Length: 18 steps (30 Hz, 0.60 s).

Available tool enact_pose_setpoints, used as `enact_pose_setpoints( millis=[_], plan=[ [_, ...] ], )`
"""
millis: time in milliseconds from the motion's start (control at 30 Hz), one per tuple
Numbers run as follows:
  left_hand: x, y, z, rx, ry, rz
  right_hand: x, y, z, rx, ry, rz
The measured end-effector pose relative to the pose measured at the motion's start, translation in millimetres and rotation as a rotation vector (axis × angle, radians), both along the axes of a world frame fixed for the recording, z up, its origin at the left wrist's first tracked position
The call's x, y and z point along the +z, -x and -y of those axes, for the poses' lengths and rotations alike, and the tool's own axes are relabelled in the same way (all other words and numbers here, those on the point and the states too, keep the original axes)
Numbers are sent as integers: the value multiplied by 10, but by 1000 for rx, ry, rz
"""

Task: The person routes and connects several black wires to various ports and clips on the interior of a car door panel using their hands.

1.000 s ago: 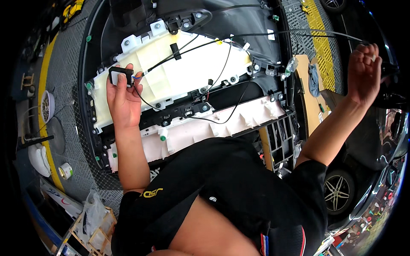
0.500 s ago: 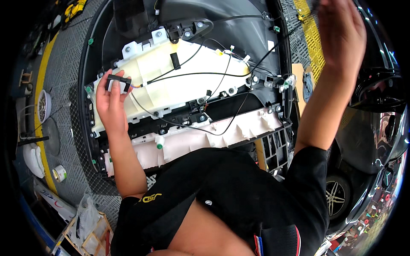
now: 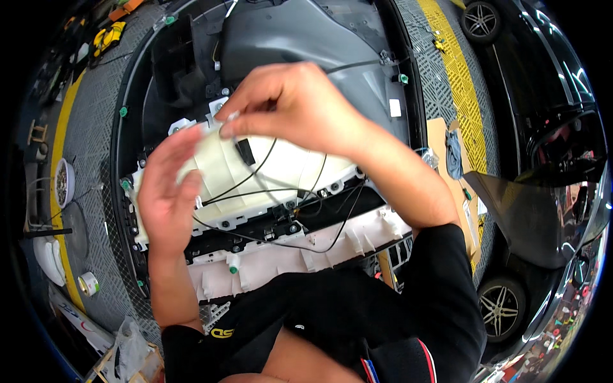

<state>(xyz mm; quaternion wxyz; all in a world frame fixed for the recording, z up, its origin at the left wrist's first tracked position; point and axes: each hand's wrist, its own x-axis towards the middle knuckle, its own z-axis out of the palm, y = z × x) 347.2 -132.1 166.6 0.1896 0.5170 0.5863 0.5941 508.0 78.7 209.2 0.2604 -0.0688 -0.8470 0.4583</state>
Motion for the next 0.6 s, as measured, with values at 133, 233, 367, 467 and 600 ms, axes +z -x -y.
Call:
enact_pose_setpoints(
  millis=[133,233,367,467,600],
  plan=[
    [60,-75,-502,-177,64,413,55,163,20,-115,-81,15],
    [-25,136,-707,2,19,321,-25,319,-275,-170,-107,-46],
    [-139,417,-599,130,-51,338,-127,411,-834,-337,-201,-34],
    [-89,440,-576,231,-49,362,-71,738,-1275,-530,-460,173],
    [-126,461,-604,168,-12,544,-165,1410,-1704,-561,-491,398]
  ],
)
